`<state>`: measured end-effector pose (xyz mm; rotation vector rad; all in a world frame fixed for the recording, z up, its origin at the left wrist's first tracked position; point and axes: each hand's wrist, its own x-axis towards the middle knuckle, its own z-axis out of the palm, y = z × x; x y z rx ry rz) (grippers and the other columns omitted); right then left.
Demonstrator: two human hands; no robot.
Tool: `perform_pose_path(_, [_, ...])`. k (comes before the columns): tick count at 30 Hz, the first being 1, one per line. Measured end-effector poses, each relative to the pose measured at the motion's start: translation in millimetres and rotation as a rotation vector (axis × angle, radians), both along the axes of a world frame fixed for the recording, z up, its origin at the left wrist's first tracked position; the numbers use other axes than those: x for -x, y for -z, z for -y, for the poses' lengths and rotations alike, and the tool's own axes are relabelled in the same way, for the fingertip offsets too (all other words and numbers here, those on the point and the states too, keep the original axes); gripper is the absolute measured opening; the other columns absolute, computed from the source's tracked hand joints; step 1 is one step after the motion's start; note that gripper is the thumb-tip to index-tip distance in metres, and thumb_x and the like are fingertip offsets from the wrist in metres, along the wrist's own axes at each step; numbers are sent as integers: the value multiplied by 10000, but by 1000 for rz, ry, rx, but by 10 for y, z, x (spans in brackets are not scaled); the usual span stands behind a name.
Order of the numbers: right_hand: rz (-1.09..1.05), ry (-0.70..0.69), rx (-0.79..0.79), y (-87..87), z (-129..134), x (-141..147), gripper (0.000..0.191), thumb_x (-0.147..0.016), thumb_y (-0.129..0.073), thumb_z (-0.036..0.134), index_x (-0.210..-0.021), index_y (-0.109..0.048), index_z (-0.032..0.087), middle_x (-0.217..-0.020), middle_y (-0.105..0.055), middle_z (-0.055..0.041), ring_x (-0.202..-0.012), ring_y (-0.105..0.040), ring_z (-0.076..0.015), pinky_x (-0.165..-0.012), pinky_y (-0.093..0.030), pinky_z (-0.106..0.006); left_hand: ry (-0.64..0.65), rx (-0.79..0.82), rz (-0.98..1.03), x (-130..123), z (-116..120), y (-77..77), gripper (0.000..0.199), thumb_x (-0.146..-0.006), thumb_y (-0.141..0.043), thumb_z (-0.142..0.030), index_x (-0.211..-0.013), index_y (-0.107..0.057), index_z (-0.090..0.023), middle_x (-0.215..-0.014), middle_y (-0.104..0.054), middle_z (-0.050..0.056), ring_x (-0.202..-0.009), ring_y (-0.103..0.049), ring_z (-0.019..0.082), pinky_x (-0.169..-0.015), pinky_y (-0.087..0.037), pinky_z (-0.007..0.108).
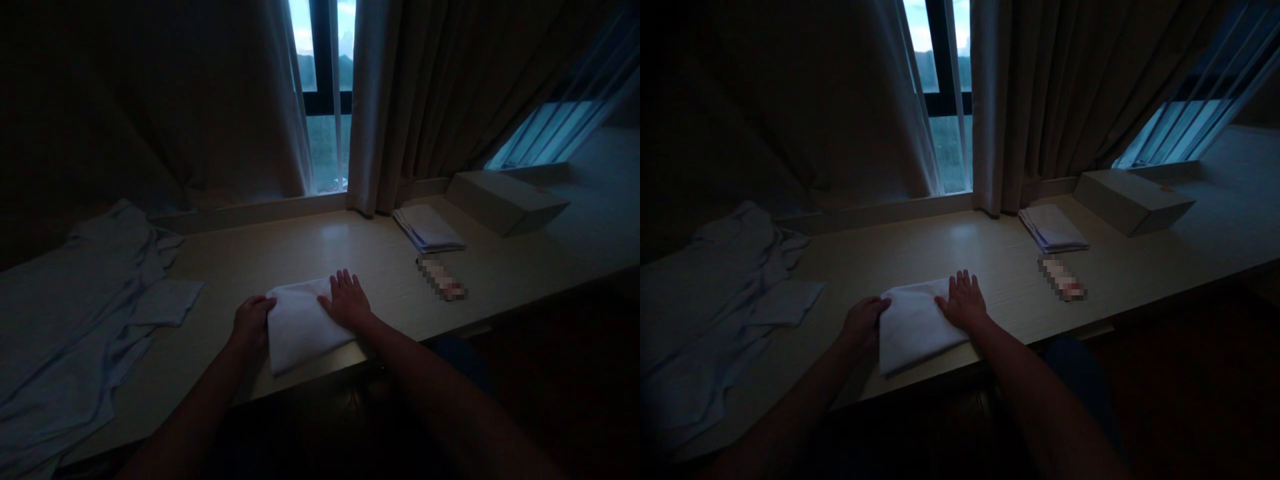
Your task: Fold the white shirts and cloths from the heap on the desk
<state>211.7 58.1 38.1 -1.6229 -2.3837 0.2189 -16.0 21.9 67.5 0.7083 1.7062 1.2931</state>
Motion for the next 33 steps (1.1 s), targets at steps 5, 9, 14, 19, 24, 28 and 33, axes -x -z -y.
perform_pose_path(5, [2,-4,1,-3,10,-1,801,-918,-184,648,-1471,-298,80,-1549,-203,-162,-1449,-43,-291,-1160,0,-479,39,24,166,-19,22,11,280,-594,-685,-178,-859,-600,-144,-670,-600,5,-544,-583,130,-522,-473,267])
perform_pose_path(9, [4,4,-4,2,11,4,791,-923,-184,641,-1468,-305,81,-1549,-197,-162,-1448,-41,-294,-1157,0,-484,53,23,212,10,-6,-2,266,-651,-711,-217,-884,-618,-130,-700,-619,29,-548,-587,127,-522,-483,264])
perform_pose_path(14, [4,0,0,12,-2,6,799,-918,-199,644,-1469,-305,75,-1545,-209,-167,-1448,-46,-298,-1157,1,-484,-60,11,141,29,-60,18,482,-656,-702,-124,-1118,-569,-162,-749,-631,23,-573,-600,120,-532,-483,249])
perform_pose_path(19, [3,-2,-8,17,-4,-1,805,-917,-175,649,-1469,-306,77,-1545,-210,-167,-1448,-52,-297,-1157,0,-482,4,56,124,65,-83,-12,691,-647,-707,-116,-1287,-479,-245,-763,-642,10,-534,-588,124,-504,-468,255])
perform_pose_path(24, [6,5,-4,7,1,4,797,-919,-182,643,-1471,-304,81,-1547,-205,-162,-1448,-45,-295,-1154,8,-487,200,163,206,181,-175,-22,307,-685,-709,-308,-927,-638,-132,-720,-650,56,-582,-608,162,-552,-500,303])
perform_pose_path(28, [5,8,-4,1,4,7,792,-919,-179,645,-1469,-310,90,-1547,-212,-155,-1449,-46,-289,-1156,3,-482,231,198,157,246,-259,40,266,-637,-733,-324,-794,-633,-133,-644,-629,44,-543,-591,169,-516,-473,300])
perform_pose_path(33, [5,4,5,3,1,4,798,-915,-186,648,-1473,-301,89,-1550,-204,-150,-1449,-48,-291,-1161,-1,-477,173,168,31,292,-272,90,218,-622,-714,-301,-743,-621,-146,-619,-615,29,-531,-568,157,-498,-431,282])
